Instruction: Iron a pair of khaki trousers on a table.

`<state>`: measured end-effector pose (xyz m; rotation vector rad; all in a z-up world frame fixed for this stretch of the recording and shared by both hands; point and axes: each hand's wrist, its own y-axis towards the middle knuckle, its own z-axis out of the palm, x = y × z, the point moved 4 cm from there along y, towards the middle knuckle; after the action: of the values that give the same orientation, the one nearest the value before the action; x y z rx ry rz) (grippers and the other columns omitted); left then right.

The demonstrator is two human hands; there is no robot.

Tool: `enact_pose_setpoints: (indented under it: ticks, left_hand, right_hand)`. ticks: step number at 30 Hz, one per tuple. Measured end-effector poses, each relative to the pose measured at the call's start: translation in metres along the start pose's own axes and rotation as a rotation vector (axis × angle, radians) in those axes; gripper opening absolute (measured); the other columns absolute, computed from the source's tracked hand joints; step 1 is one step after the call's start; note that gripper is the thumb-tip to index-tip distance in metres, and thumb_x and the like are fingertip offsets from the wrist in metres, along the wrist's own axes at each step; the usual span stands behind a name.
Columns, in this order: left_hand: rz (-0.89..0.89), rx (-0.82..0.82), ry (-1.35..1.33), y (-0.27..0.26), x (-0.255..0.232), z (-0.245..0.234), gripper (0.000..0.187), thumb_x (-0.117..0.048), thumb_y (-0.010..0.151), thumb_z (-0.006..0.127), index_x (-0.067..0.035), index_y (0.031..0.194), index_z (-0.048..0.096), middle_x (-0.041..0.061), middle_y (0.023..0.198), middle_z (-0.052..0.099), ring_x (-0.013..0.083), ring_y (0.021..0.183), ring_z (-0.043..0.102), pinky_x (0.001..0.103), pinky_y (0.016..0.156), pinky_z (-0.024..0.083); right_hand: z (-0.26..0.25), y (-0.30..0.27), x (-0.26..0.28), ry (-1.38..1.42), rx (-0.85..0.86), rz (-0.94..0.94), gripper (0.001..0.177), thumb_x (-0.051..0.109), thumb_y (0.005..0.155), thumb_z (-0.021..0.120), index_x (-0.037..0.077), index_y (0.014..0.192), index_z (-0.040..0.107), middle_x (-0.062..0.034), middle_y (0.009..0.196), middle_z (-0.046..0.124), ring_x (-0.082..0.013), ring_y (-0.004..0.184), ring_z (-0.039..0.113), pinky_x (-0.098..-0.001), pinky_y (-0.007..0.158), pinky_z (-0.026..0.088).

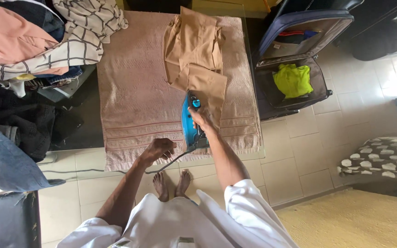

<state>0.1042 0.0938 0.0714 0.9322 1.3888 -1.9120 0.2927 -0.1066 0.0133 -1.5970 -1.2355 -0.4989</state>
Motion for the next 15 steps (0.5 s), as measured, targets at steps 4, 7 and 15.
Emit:
enact_pose_setpoints:
  ticks: [4,7,15]
  left_hand:
    - [0.032,-0.03,0.018,0.014,-0.003,-0.004,0.036,-0.039,0.091,0.072,-0.003,0.096,0.073,0.007,0.083,0.072,0.0145,0.07,0.066,0.031,0.063,0.056]
    - [0.128,-0.028,-0.019,0.038,-0.006,0.008,0.036,-0.038,0.092,0.07,-0.003,0.1,0.072,0.007,0.084,0.071,0.0135,0.071,0.065,0.03,0.063,0.055]
    - [0.019,-0.079,-0.183,0.119,0.022,0.063,0.033,-0.02,0.091,0.065,-0.003,0.119,0.067,0.009,0.093,0.072,0.0171,0.077,0.069,0.031,0.067,0.059]
  right_hand:
    - [0.008,-0.016,-0.028,-0.113,0.123,0.125,0.057,0.048,0.093,0.072,0.002,0.063,0.056,-0.0081,0.052,0.054,-0.0207,0.034,0.051,-0.0376,0.03,0.043]
    - [-0.008,-0.066,-0.013,-0.273,0.124,0.123,0.056,0.043,0.093,0.076,-0.007,0.072,0.063,-0.0131,0.053,0.061,-0.0208,0.033,0.056,-0.0372,0.031,0.046]
    - [-0.064,-0.108,-0.053,-0.091,-0.209,0.129,0.05,0.032,0.082,0.08,0.004,0.113,0.052,-0.0106,0.058,0.059,-0.0245,0.037,0.054,-0.0403,0.029,0.044]
